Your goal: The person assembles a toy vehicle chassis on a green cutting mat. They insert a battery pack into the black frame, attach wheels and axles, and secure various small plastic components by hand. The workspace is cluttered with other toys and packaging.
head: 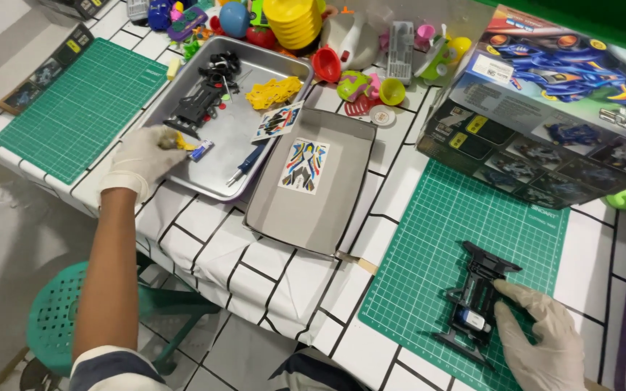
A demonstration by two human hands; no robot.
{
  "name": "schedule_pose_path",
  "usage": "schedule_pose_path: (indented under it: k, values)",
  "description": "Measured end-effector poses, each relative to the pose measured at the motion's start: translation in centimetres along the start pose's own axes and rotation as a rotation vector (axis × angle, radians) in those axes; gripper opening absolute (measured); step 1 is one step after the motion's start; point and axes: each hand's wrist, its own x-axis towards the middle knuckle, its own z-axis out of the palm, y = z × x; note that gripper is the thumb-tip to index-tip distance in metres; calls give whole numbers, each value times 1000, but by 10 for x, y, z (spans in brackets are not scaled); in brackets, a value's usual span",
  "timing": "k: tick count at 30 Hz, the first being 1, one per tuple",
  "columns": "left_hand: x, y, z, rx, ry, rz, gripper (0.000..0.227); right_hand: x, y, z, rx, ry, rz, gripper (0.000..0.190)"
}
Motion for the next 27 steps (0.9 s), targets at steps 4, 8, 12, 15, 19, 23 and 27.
schedule_pose_path:
  k: [4, 8, 12, 15, 19, 23, 27]
  values:
    - [51, -64, 40, 132, 119, 203, 31, 8, 7, 5, 451, 59, -38, 33]
    - [39, -42, 35, -76, 70, 113, 27, 12, 24, 9, 683, 21, -117, 39]
    - [9, -8, 21, -79, 48, -39, 29, 12, 19, 3, 579, -8, -140, 40]
    - [24, -27, 30, -48, 59, 56, 30, 12, 21, 3, 461, 33, -228, 38]
    - [8, -3, 37, 324, 248, 16, 36, 20, 37, 15, 566, 75, -483, 40]
    - [-71, 84, 47, 167, 307, 376, 41, 36, 31, 7, 225, 162, -626, 46]
    - [-155, 187, 114, -111, 202, 970, 8, 61, 1, -5, 65, 66, -561, 29]
